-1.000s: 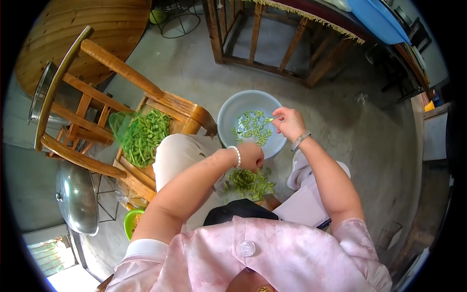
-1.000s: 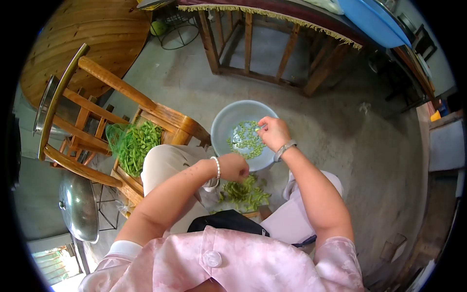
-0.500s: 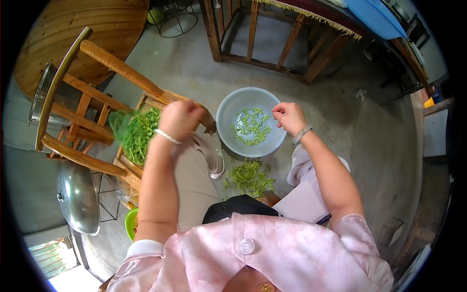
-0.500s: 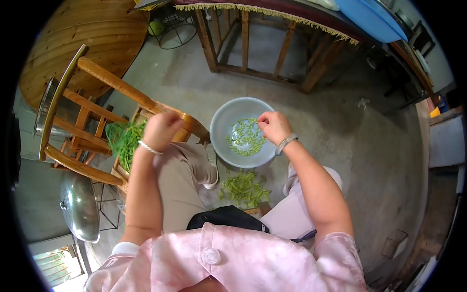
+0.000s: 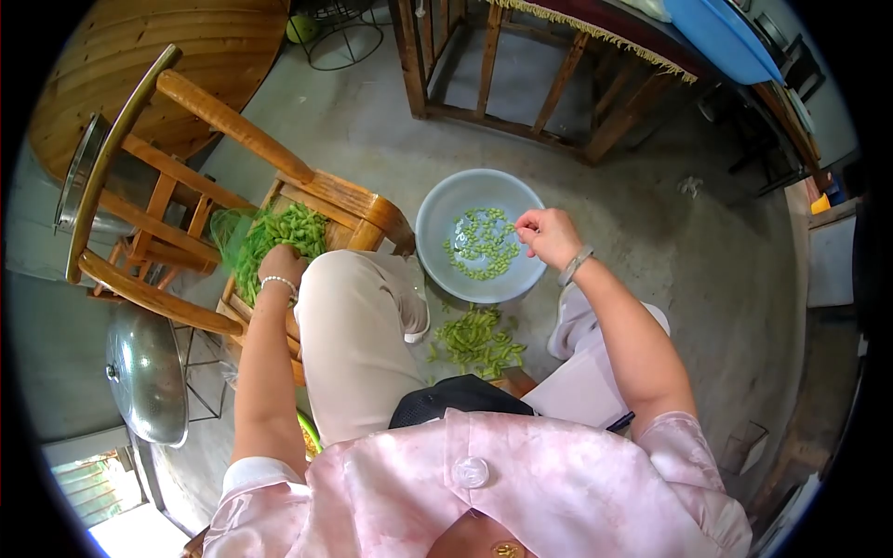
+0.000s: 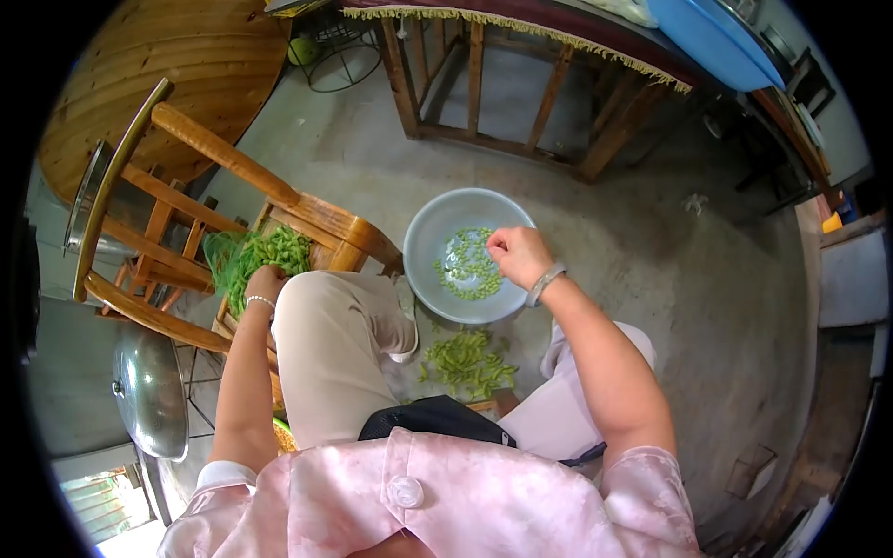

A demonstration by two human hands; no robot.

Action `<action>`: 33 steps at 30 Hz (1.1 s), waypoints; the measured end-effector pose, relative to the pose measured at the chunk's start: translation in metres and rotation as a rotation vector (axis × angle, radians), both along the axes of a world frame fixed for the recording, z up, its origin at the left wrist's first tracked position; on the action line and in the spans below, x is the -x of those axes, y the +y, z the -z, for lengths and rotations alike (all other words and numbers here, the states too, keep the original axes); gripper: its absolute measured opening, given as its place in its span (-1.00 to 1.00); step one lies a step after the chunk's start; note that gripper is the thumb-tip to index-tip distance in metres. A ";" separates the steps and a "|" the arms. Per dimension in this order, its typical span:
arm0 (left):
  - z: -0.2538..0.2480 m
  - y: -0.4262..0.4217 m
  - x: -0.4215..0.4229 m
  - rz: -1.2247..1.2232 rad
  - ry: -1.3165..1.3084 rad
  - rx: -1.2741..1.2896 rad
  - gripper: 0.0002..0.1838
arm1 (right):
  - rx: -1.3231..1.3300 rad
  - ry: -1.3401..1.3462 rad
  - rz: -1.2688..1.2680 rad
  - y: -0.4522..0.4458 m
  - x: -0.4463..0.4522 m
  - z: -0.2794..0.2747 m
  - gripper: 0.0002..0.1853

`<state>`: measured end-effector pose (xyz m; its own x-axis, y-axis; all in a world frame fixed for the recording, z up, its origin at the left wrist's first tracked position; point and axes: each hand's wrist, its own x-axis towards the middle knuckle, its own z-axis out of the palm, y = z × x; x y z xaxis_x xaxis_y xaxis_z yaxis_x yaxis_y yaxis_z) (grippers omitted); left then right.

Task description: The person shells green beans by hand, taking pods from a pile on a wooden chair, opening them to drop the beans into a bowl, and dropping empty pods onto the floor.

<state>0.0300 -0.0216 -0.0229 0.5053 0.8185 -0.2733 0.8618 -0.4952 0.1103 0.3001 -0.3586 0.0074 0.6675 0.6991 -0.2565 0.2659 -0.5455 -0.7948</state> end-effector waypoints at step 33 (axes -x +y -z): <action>-0.051 -0.180 -0.155 0.148 -0.904 1.145 -0.80 | -0.304 0.438 -0.212 -0.004 0.003 -0.018 -0.77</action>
<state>0.1850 -0.2013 0.0283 0.9120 0.3036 -0.2758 0.2376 0.1569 0.9586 0.2967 -0.3624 0.0258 0.3816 0.8916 -0.2438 -0.0446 -0.2457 -0.9683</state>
